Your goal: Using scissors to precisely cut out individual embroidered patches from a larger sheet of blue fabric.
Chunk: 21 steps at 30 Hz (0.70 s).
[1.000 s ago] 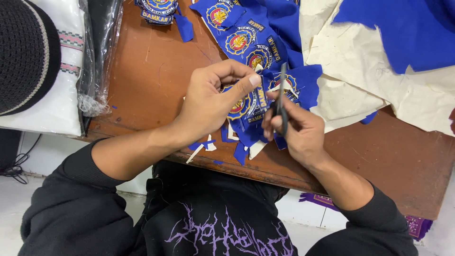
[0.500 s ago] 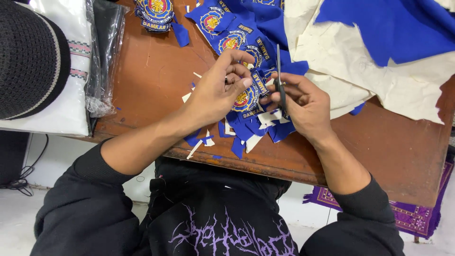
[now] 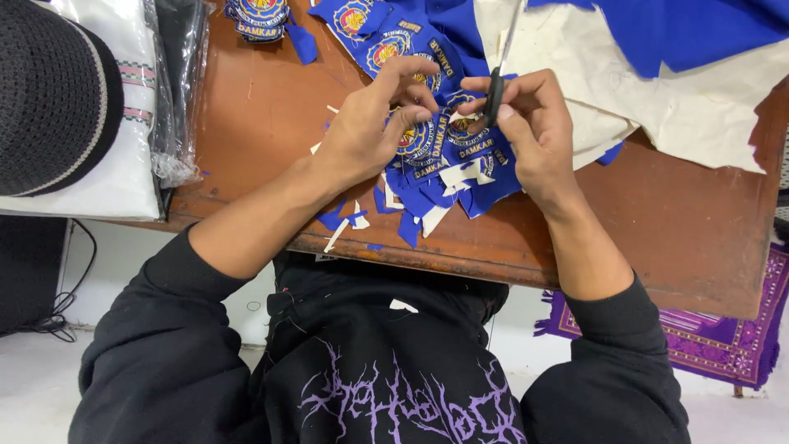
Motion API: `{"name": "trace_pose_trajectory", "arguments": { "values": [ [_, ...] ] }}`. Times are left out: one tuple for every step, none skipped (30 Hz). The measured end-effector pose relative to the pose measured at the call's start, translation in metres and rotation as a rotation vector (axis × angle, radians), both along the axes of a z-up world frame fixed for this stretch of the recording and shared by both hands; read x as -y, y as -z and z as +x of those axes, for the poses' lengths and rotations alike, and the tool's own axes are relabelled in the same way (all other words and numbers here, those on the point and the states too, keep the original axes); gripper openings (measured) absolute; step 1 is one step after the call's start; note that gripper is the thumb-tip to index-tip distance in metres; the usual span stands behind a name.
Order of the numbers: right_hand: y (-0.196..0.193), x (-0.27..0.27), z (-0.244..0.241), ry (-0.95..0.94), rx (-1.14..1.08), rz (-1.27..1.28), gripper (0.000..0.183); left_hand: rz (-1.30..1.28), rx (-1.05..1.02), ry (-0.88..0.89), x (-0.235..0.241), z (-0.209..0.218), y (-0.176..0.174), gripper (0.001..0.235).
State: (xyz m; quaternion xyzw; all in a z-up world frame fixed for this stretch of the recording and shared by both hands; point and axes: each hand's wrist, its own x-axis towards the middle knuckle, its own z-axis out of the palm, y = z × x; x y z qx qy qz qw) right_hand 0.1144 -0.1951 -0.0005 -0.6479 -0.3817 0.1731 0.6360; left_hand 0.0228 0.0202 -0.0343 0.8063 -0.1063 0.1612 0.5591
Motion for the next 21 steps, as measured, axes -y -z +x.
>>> {"name": "trace_pose_trajectory", "arguments": {
  "values": [
    [0.003, 0.001, 0.001, 0.001, -0.003, -0.002, 0.007, -0.002, -0.003, 0.001, 0.000, 0.001, 0.001, 0.043],
    [0.006, 0.001, 0.003, -0.047, -0.015, -0.003, 0.015, -0.004, 0.018, 0.030, 0.000, 0.001, 0.003, 0.048],
    [0.010, 0.002, 0.005, -0.096, -0.027, -0.004, 0.022, -0.007, 0.039, 0.060, 0.000, 0.001, 0.005, 0.053],
    [0.011, 0.001, 0.004, -0.097, -0.030, -0.005, 0.022, -0.008, 0.035, 0.058, 0.000, 0.000, 0.006, 0.053],
    [0.012, 0.000, 0.003, -0.096, -0.072, -0.031, 0.030, -0.012, 0.034, 0.088, -0.001, 0.000, 0.007, 0.054],
    [0.013, -0.001, 0.002, -0.092, -0.113, -0.057, 0.042, -0.017, 0.035, 0.119, -0.001, 0.001, 0.008, 0.054],
    [0.011, -0.002, 0.000, -0.091, -0.116, -0.058, 0.042, -0.018, 0.033, 0.120, 0.000, 0.001, 0.009, 0.054],
    [0.009, -0.003, -0.002, -0.092, -0.146, -0.119, 0.041, -0.006, 0.031, 0.126, 0.000, 0.001, 0.009, 0.055],
    [0.007, -0.004, -0.003, -0.092, -0.176, -0.180, 0.040, 0.006, 0.029, 0.131, 0.000, 0.002, 0.009, 0.056],
    [0.010, -0.005, -0.003, -0.092, -0.180, -0.181, 0.040, 0.004, 0.025, 0.132, 0.002, 0.002, 0.007, 0.056],
    [0.013, -0.006, -0.003, -0.077, -0.180, -0.140, 0.039, -0.050, 0.007, 0.102, 0.004, 0.002, 0.005, 0.054],
    [0.016, -0.007, -0.003, -0.066, -0.182, -0.099, 0.038, -0.104, -0.011, 0.070, 0.005, 0.001, 0.003, 0.053],
    [0.018, -0.006, -0.001, -0.069, -0.186, -0.100, 0.038, -0.105, -0.016, 0.067, 0.005, 0.002, 0.002, 0.053],
    [0.020, -0.004, 0.001, 0.004, -0.111, -0.076, 0.039, -0.144, -0.001, 0.020, 0.004, 0.003, 0.002, 0.037],
    [0.023, -0.002, 0.003, 0.078, -0.037, -0.052, 0.040, -0.182, 0.013, -0.027, 0.003, 0.005, 0.001, 0.036],
    [0.025, -0.002, 0.004, 0.080, -0.042, -0.054, 0.040, -0.184, 0.008, -0.024, 0.004, 0.005, -0.002, 0.036],
    [0.026, -0.002, 0.005, 0.136, -0.033, -0.008, 0.041, -0.267, -0.119, -0.032, 0.005, 0.005, -0.005, 0.037],
    [0.028, -0.002, 0.007, 0.192, -0.022, 0.040, 0.042, -0.346, -0.243, -0.037, 0.006, 0.006, -0.008, 0.038],
    [0.027, -0.002, 0.007, 0.196, -0.023, 0.041, 0.042, -0.344, -0.245, -0.034, 0.006, 0.007, -0.005, 0.038],
    [0.028, -0.003, 0.007, 0.205, -0.021, 0.058, 0.042, -0.396, -0.238, -0.010, 0.006, 0.007, -0.002, 0.031],
    [0.028, -0.004, 0.007, 0.214, -0.020, 0.076, 0.042, -0.447, -0.230, 0.015, 0.006, 0.008, 0.001, 0.028]
  ]
}}
